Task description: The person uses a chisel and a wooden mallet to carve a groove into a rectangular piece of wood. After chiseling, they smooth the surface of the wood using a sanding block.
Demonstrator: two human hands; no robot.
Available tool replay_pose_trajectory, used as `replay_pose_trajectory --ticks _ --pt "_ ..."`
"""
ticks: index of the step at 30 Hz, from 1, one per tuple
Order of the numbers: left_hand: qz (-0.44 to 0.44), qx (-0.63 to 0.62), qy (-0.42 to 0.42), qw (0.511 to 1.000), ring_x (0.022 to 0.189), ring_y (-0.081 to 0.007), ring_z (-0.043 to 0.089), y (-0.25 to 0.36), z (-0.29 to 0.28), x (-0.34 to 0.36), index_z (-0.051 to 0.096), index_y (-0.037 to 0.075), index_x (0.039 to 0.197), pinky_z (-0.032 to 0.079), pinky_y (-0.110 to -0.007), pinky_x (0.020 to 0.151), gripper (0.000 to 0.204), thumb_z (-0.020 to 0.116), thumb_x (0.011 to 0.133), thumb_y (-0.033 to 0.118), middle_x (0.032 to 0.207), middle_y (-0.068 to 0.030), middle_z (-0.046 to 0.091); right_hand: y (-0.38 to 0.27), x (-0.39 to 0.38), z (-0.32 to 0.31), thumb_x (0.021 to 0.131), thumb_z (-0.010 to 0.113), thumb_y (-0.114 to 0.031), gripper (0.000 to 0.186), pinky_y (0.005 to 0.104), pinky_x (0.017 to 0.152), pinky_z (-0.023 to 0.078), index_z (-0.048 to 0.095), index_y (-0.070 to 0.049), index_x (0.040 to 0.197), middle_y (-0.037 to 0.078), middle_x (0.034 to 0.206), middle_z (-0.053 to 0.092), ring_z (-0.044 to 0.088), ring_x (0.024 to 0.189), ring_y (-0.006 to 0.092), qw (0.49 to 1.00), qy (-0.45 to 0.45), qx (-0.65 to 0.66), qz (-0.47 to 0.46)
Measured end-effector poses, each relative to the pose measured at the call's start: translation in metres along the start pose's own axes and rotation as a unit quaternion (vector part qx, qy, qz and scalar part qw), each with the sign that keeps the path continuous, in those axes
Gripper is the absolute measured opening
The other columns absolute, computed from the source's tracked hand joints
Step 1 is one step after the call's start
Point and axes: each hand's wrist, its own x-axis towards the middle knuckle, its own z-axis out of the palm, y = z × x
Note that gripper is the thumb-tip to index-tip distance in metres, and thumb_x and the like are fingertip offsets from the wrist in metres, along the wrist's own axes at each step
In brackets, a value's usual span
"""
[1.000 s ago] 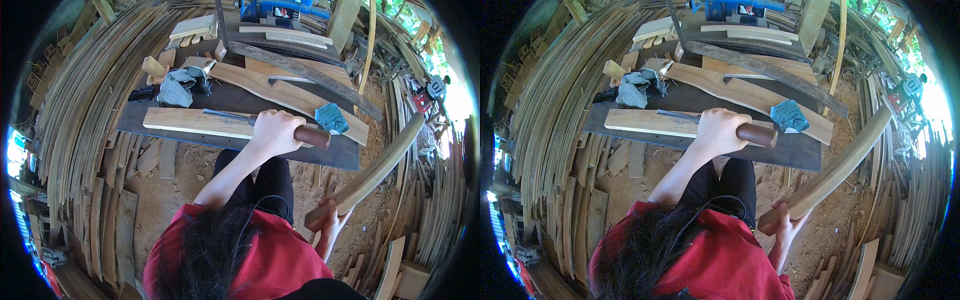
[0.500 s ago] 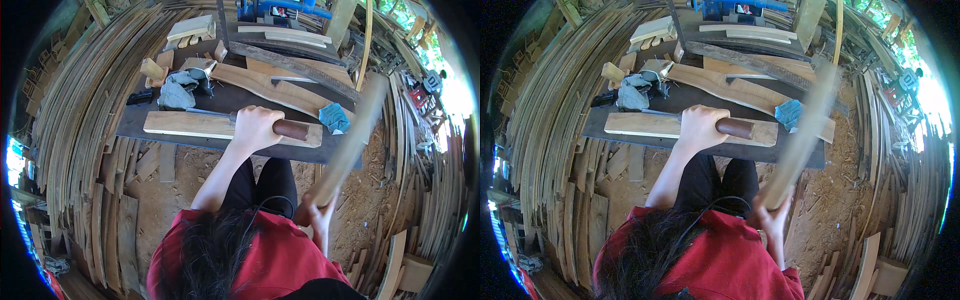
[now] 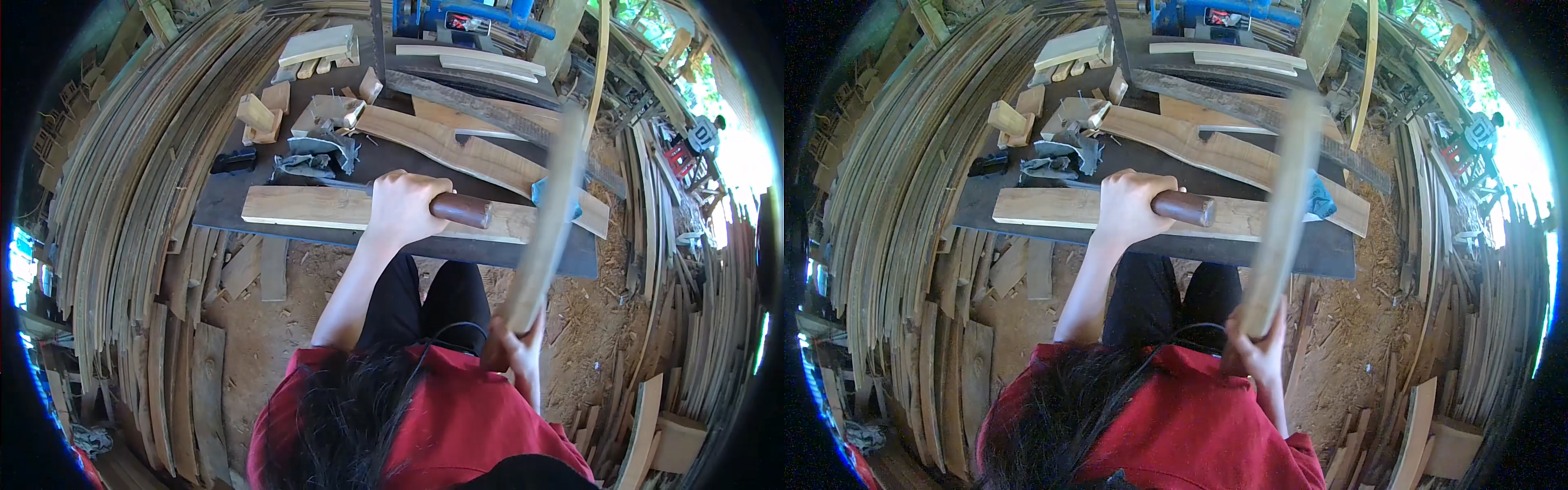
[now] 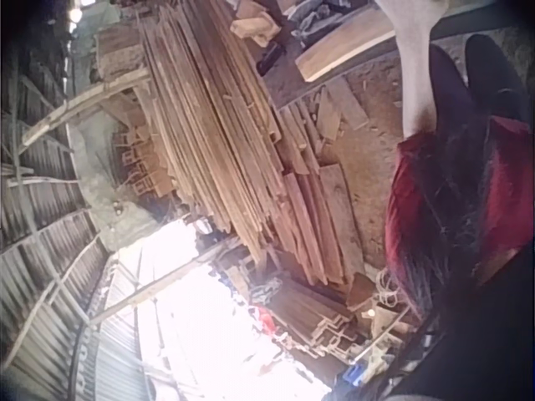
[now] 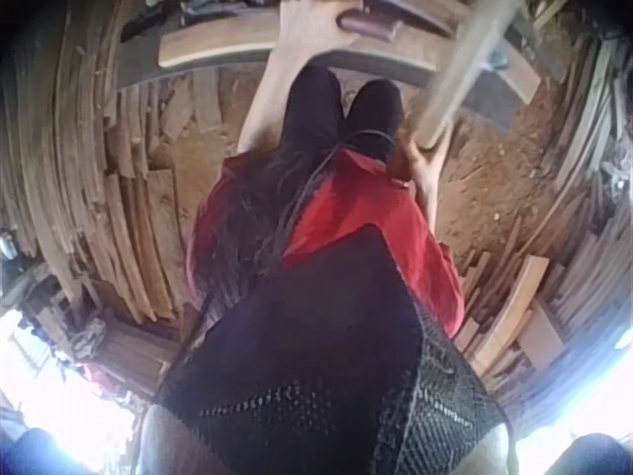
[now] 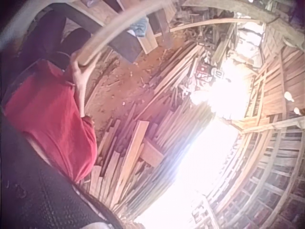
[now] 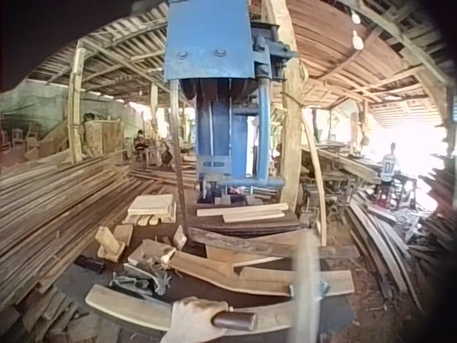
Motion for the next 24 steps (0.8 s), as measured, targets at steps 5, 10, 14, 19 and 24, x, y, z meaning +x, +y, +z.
replay_pose_trajectory --ticks 5,10,14,19,24 --pt "0.028 0.028 0.015 0.999 0.055 -0.0235 0.062 -0.009 -0.007 0.0 0.064 0.018 0.071 0.049 -0.035 0.058 0.013 0.07 0.06 0.018 0.06 -0.0022 0.062 -0.007 0.002 0.005 0.073 0.075 -0.01 0.044 0.0313 0.07 0.05 0.049 -0.001 0.108 0.008 0.08 0.065 0.062 0.076 0.0148 0.993 -0.076 -0.09 -0.021" --pt "0.123 -0.023 0.036 0.992 0.055 -0.0187 0.062 0.015 -0.018 0.002 0.061 0.018 0.073 0.048 -0.033 0.056 0.018 0.072 0.058 0.02 0.061 0.0012 0.061 0.004 0.005 -0.013 0.074 0.075 -0.006 0.071 0.0297 0.07 0.052 0.036 -0.002 0.134 0.007 0.09 0.062 0.062 0.077 0.0157 0.999 0.007 0.051 -0.014" --pt "0.195 -0.075 0.006 0.978 0.057 -0.013 0.062 0.072 -0.007 -0.002 0.062 0.018 0.074 0.048 -0.03 0.056 0.02 0.076 0.06 0.023 0.064 0.0055 0.061 0.012 0.002 -0.046 0.073 0.076 -0.005 0.088 0.0328 0.081 0.051 0.025 -0.003 0.145 0.011 0.11 0.058 0.06 0.093 0.0193 0.997 0.053 0.045 0.018" --pt "0.179 -0.094 -0.182 0.962 0.069 -0.0204 0.067 0.119 0.021 -0.007 0.062 0.019 0.08 0.051 -0.034 0.064 0.027 0.073 0.056 0.023 0.071 0.0004 0.066 0.039 -0.006 -0.1 0.071 0.076 -0.007 0.095 0.0369 0.094 0.045 0.021 -0.004 0.148 0.013 0.134 0.044 0.05 0.115 0.0237 0.985 0.153 -0.055 -0.055" --pt "0.063 -0.009 -0.236 0.97 0.065 -0.0248 0.068 0.114 0.031 0.001 0.067 0.021 0.085 0.051 -0.038 0.06 0.025 0.071 0.061 0.025 0.067 -0.0036 0.066 -0.007 -0.014 -0.1 0.076 0.071 -0.005 0.089 0.0386 0.073 0.053 0.019 -0.005 0.148 0.015 0.106 0.057 0.062 0.085 0.0249 0.977 0.21 0.039 -0.016"
